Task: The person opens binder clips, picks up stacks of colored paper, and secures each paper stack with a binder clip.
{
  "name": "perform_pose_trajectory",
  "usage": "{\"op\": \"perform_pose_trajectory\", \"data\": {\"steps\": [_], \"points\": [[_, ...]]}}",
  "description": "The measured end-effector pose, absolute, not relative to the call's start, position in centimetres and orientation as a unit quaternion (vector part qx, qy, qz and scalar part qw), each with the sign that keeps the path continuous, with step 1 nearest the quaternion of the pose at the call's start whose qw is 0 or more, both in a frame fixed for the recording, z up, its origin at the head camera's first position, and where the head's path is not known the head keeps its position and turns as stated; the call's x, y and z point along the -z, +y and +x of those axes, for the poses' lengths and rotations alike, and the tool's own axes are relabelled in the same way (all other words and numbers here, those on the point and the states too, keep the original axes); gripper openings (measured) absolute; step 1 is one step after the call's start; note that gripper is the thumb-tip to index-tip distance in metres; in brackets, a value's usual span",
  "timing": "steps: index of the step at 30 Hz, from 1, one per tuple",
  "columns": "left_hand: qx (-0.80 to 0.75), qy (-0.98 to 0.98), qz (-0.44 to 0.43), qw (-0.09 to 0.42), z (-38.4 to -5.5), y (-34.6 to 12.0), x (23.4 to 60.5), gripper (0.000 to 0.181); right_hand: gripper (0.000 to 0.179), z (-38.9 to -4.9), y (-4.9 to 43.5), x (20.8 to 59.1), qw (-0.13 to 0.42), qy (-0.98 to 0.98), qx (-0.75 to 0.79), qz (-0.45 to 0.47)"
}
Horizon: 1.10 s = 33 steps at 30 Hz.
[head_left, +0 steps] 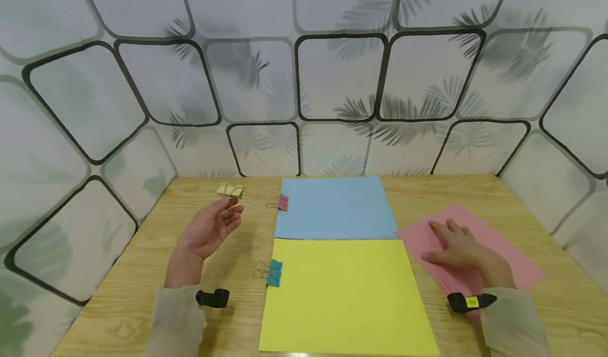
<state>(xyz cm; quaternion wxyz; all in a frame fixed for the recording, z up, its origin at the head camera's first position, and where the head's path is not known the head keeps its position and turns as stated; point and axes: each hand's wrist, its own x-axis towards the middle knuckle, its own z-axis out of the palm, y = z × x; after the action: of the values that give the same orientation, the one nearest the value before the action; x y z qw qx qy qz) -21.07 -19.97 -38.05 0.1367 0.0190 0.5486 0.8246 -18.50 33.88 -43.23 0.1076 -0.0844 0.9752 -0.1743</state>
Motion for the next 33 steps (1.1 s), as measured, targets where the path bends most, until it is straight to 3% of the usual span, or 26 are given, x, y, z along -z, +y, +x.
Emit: {"op": "perform_pose_trajectory", "data": {"steps": [16, 25, 33], "points": [[-0.843, 0.529, 0.035, 0.097, -20.5, -20.6, 37.8, 0.028, 0.099, -18.9, 33.7, 43.3, 0.115, 0.975, 0.173, -0.083], [-0.845, 0.521, 0.045, 0.108, -20.4, -20.7, 37.8, 0.028, 0.071, -19.2, 33.6, 43.9, 0.088, 0.978, 0.172, -0.073], [-0.854, 0.503, 0.063, 0.116, -20.4, -21.0, 37.9, 0.03, 0.064, -19.2, 33.3, 43.5, 0.096, 0.98, 0.152, -0.085]]}}
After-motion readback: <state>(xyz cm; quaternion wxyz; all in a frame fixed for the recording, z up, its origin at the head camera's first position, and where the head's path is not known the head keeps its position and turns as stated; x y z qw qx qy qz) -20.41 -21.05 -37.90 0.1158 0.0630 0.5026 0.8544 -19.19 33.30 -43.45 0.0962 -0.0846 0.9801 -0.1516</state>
